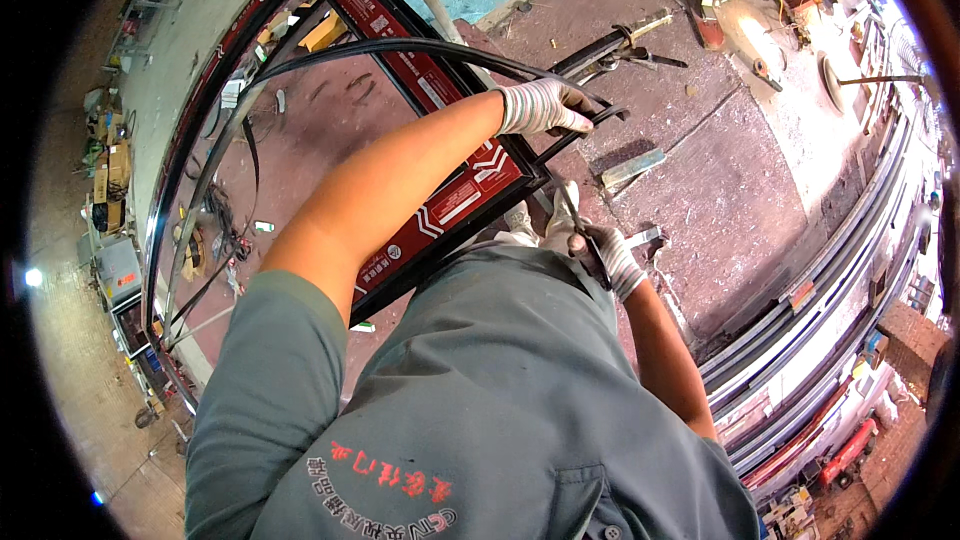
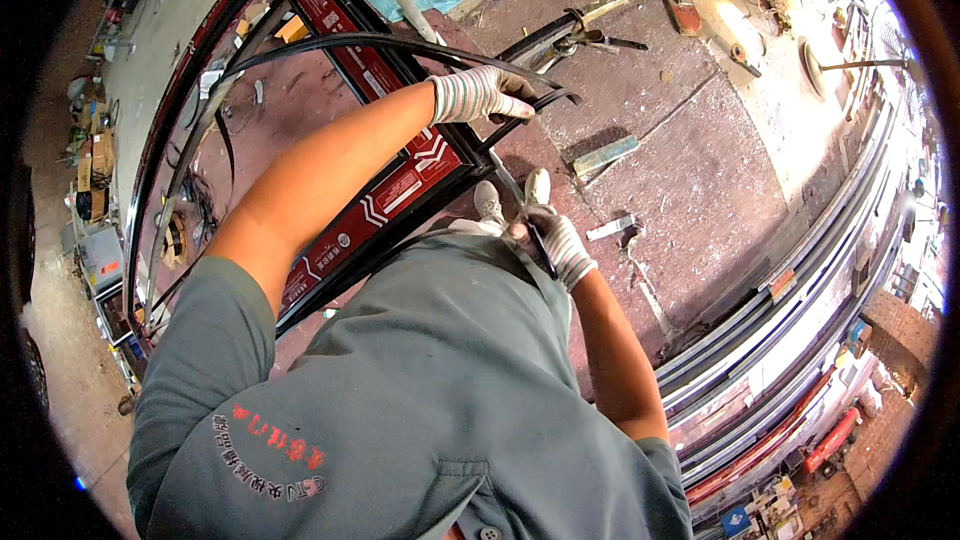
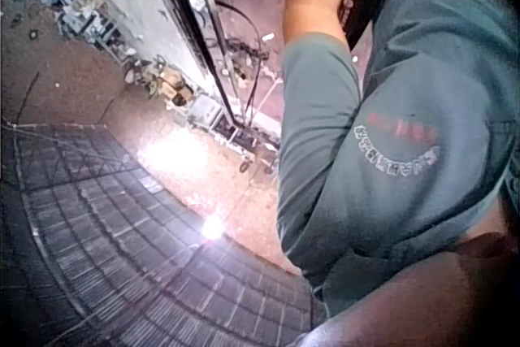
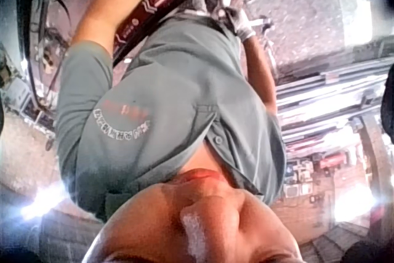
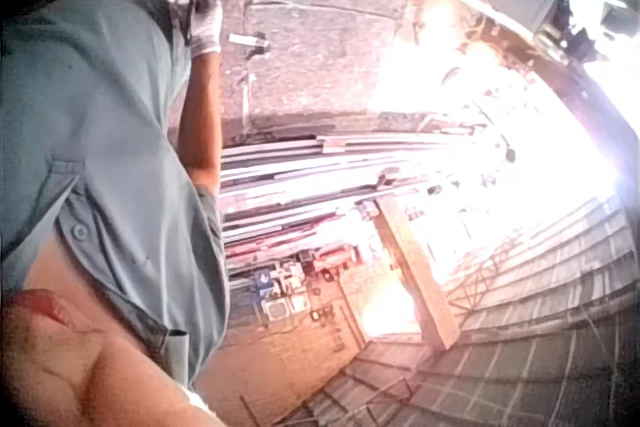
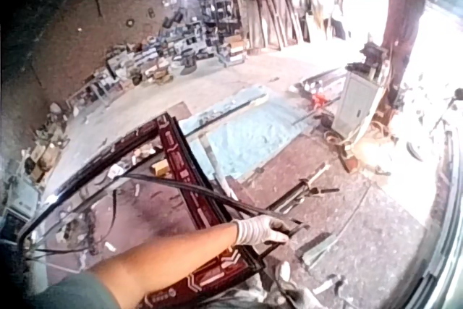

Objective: The person installs a black rubber weather stripping onto a red-framed window or door. They use shears to cut the strip to length, press it into the frame's groove, and trim excess material at the corners.

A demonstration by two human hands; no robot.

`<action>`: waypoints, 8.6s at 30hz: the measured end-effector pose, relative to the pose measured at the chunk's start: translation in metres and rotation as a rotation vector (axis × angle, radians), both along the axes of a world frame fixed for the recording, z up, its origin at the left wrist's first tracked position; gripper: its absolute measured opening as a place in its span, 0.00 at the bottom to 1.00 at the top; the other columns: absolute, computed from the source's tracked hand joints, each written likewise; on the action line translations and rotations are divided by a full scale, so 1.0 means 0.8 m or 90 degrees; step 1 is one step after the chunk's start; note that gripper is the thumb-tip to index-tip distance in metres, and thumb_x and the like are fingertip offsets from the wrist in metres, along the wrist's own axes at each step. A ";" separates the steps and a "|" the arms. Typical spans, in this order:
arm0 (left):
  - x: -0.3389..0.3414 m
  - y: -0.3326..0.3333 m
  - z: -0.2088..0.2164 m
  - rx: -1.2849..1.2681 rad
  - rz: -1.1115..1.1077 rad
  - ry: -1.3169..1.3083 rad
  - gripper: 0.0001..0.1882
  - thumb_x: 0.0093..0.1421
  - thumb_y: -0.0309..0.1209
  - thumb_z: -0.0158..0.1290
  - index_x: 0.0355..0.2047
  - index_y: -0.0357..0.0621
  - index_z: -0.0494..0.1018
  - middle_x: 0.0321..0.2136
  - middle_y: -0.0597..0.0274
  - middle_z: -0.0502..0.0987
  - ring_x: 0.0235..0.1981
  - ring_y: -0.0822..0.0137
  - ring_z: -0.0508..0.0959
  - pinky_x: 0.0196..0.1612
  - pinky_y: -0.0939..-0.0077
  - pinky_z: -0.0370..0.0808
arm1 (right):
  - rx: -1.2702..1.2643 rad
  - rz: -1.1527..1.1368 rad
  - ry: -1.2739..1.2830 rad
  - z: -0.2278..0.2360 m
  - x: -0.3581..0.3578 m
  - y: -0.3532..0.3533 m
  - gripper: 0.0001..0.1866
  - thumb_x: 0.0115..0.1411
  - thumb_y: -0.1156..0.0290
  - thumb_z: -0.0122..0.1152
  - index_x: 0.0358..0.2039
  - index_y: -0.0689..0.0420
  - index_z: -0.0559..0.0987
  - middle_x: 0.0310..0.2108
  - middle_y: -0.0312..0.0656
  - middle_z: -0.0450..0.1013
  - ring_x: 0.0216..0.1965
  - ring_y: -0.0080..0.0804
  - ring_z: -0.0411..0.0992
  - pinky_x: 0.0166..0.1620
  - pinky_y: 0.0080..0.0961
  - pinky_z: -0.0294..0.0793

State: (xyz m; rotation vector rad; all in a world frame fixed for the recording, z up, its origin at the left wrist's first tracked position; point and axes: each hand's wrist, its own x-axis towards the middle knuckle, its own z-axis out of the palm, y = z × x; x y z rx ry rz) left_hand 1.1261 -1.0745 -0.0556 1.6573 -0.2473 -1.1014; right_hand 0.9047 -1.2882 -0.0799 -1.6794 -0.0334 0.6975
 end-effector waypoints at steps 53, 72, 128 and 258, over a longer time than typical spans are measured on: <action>-0.628 0.307 -0.131 0.034 1.514 -0.118 0.17 0.62 0.43 0.63 0.44 0.46 0.79 0.34 0.69 0.81 0.36 0.71 0.77 0.42 0.72 0.73 | -0.229 -0.130 0.150 -0.111 -0.118 -0.294 0.28 0.69 0.44 0.52 0.31 0.59 0.80 0.15 0.32 0.66 0.17 0.23 0.61 0.23 0.28 0.60; -0.441 -0.047 0.036 -0.495 1.085 0.265 0.15 0.70 0.37 0.55 0.49 0.40 0.74 0.42 0.56 0.82 0.43 0.60 0.82 0.49 0.64 0.82 | 0.019 -0.130 0.131 0.052 -0.050 -0.089 0.15 0.61 0.64 0.70 0.25 0.54 0.73 0.15 0.34 0.69 0.15 0.23 0.67 0.18 0.25 0.66; -0.374 0.118 0.286 -0.141 0.496 -0.113 0.12 0.65 0.33 0.61 0.44 0.39 0.81 0.29 0.68 0.81 0.24 0.82 0.73 0.26 0.86 0.69 | 0.037 0.338 0.022 0.287 -0.050 0.027 0.35 0.61 0.32 0.58 0.29 0.59 0.74 0.23 0.31 0.66 0.27 0.20 0.64 0.31 0.24 0.67; -0.376 0.096 0.285 -0.159 0.307 -0.327 0.12 0.67 0.22 0.56 0.50 0.39 0.80 0.38 0.60 0.84 0.38 0.74 0.81 0.46 0.77 0.79 | -0.054 -0.002 0.002 0.195 -0.081 0.006 0.23 0.60 0.51 0.71 0.30 0.61 0.79 0.21 0.29 0.71 0.24 0.16 0.67 0.25 0.21 0.67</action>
